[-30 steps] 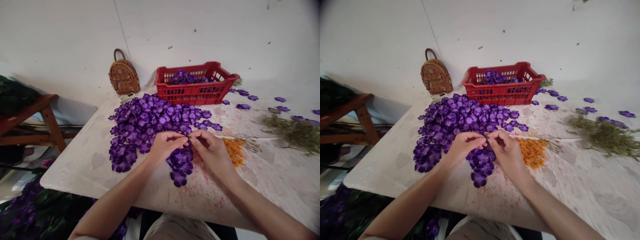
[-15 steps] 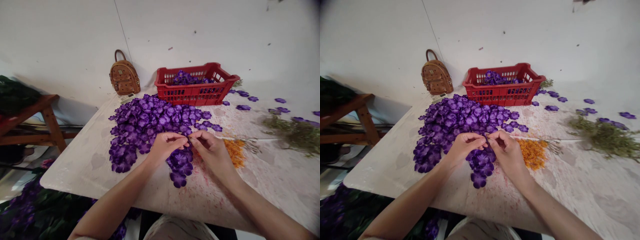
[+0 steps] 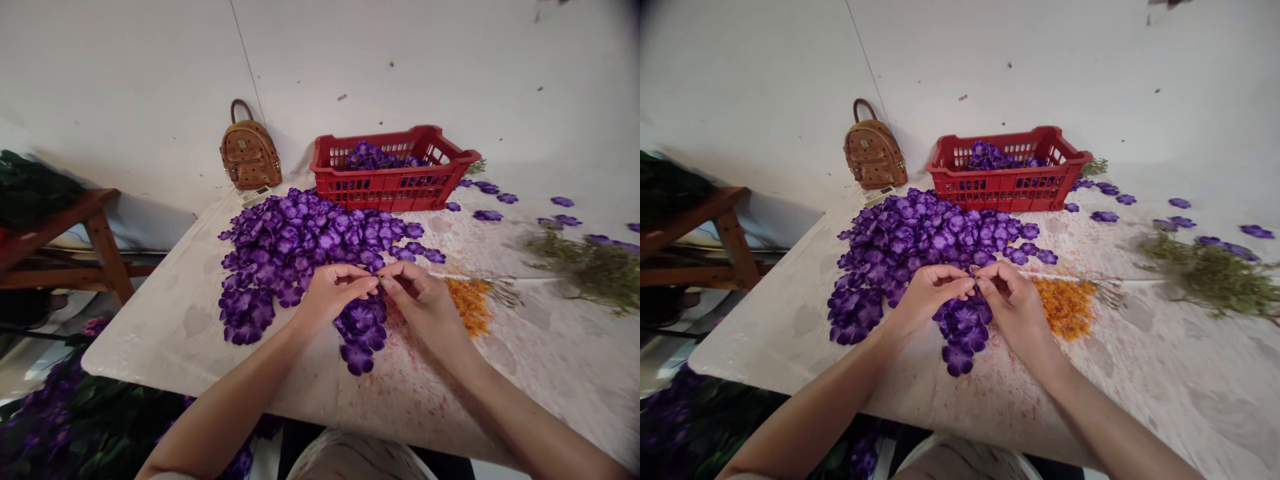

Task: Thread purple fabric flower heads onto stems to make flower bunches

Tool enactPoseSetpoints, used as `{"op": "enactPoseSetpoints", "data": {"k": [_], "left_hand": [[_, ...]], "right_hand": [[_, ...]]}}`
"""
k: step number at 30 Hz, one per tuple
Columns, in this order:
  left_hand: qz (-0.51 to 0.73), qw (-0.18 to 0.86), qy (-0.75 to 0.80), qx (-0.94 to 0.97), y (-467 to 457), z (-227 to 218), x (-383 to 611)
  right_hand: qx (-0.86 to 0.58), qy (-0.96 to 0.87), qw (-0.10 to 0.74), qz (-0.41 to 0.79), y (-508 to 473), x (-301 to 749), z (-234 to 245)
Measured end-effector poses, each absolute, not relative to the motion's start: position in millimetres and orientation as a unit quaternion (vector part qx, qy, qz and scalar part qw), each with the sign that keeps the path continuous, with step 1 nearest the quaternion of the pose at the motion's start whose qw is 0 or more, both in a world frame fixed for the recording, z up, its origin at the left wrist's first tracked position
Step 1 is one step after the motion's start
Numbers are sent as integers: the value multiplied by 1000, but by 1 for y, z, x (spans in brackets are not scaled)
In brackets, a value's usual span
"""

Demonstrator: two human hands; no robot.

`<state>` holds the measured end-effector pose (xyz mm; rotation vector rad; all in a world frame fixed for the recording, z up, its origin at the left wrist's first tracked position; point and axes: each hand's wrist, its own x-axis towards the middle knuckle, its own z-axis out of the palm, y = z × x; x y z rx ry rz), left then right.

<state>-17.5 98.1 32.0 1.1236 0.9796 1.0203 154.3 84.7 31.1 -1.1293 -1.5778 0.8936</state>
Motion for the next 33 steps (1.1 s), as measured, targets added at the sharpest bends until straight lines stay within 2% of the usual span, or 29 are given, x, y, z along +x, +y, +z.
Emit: {"op": "enactPoseSetpoints", "data": {"k": [33], "left_hand": [[443, 616, 438, 483, 97, 33, -15]], "right_hand": [[-465, -651, 470, 373, 85, 156, 27]]}}
